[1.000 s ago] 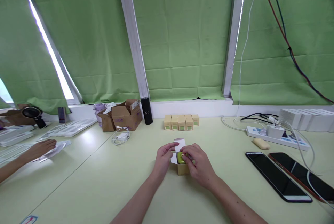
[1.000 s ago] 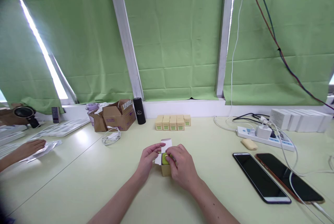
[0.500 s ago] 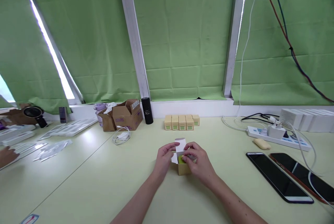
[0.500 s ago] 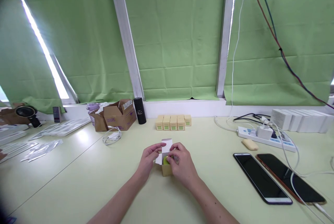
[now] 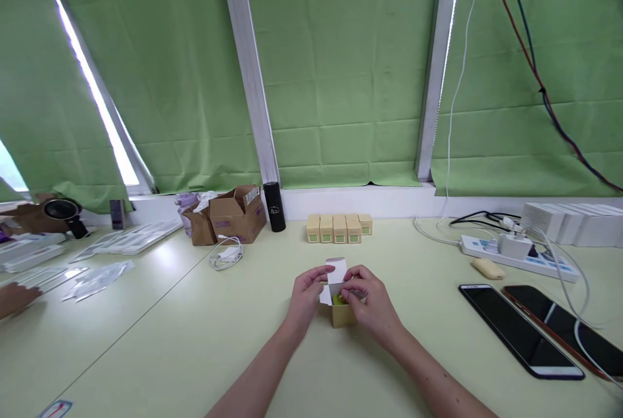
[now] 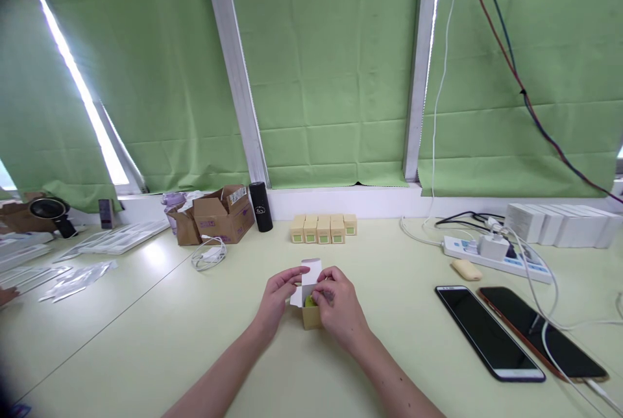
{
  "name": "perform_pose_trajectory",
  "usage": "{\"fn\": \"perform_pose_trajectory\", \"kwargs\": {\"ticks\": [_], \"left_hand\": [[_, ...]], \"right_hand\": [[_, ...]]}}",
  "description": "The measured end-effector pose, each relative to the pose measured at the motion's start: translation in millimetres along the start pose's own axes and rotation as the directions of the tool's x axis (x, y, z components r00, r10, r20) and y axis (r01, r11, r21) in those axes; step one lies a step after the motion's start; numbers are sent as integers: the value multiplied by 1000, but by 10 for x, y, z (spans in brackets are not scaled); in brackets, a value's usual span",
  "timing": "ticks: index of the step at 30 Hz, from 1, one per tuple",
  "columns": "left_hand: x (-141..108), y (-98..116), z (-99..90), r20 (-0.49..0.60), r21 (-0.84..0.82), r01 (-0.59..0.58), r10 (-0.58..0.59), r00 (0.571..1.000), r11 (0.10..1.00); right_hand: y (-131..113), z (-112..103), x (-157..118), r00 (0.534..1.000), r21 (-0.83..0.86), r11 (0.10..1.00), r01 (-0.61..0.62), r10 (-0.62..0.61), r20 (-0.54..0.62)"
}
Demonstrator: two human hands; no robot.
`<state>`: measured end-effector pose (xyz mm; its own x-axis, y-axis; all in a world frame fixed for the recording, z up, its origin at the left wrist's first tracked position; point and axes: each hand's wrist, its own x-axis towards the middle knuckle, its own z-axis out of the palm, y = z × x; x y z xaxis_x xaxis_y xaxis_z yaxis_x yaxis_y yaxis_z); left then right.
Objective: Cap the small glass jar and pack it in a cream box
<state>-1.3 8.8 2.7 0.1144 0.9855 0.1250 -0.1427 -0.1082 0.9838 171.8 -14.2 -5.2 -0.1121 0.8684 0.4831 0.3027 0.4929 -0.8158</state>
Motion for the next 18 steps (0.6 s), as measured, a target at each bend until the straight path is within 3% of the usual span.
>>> {"fn": "perform_pose_trajectory", "kwargs": {"ticks": [4,11,18], "left_hand": [[1,9,-3,8,-9,-7,7,1000,1000],[-22,42,10,-11,-13,-6,6,1000,1000],[-17,37,13,-40,-33,10,-11,999,999]], "right_hand": [[10,-5,9,1000,33,999,-5,5,-9],[110,-64,53,978,175,983,-62,95,-187],[245,-59,84,958,255,957,-140,197,-210]]}}
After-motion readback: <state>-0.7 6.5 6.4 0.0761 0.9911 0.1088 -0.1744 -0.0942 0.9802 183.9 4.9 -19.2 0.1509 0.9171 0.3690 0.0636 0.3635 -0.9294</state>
